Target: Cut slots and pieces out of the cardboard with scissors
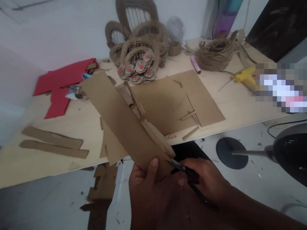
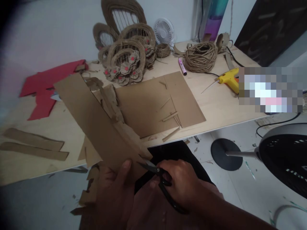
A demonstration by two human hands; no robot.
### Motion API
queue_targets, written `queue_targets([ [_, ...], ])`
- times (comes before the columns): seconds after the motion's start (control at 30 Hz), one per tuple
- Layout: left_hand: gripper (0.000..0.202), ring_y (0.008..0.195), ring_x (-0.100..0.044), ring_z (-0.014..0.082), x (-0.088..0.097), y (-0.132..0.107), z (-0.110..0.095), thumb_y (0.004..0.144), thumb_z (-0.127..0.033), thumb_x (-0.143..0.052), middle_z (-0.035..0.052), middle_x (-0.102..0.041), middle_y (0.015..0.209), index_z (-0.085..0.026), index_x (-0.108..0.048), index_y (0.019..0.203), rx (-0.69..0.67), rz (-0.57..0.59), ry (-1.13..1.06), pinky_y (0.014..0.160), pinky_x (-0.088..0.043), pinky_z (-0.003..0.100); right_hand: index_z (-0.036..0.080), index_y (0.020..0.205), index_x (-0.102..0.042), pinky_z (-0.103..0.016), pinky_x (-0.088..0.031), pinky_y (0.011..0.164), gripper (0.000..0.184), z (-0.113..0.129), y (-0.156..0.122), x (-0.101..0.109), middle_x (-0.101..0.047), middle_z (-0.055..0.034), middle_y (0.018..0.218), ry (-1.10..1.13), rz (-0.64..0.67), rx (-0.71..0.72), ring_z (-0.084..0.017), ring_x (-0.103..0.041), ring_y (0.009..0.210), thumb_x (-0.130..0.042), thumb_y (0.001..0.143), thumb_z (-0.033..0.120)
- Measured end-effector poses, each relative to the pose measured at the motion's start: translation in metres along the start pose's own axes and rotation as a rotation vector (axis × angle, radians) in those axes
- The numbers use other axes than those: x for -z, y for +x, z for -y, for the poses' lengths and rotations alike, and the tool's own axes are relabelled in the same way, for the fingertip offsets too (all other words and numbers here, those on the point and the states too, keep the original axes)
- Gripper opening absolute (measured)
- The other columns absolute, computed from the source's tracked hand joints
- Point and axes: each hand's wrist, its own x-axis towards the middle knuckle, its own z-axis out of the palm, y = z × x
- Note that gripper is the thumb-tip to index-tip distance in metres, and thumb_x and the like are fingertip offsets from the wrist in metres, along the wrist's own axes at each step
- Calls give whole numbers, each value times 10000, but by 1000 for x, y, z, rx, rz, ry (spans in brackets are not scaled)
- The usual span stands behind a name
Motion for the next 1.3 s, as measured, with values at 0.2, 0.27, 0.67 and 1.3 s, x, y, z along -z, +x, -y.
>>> queue_targets([
  [0.2,500,704,-702,232,5,-6,14,659,-267,-742,42,-732,826,-224,-558,1122,56,54,-50,584,-569,316,191,721,-573,-232,-365,532,242,1,3,-6,-599,3,664,49,-62,-8,-158,-560,600,-580,821,412],
  [0.27,548,717,-701,233,7,-7,18,654,-268,-751,50,-731,856,-234,-542,1159,65,54,-67,582,-568,316,189,737,-581,-232,-379,537,273,2,4,-7,-613,-6,688,83,-67,-8,-167,-576,623,-594,812,452],
  [0.67,484,798,-689,245,8,-7,20,760,-247,-645,55,-710,964,-309,-523,1224,93,123,-271,675,-565,402,184,881,-600,-284,-394,603,152,3,1,-5,-580,-33,783,-125,-77,97,-189,-537,682,-613,789,305],
  [1.3,460,787,-684,254,11,-10,20,788,-220,-613,29,-702,927,-357,-512,1216,94,185,-347,569,-566,374,204,812,-651,-242,-423,591,313,4,-6,-7,-650,-21,742,35,-89,81,-169,-600,650,-528,845,490],
])
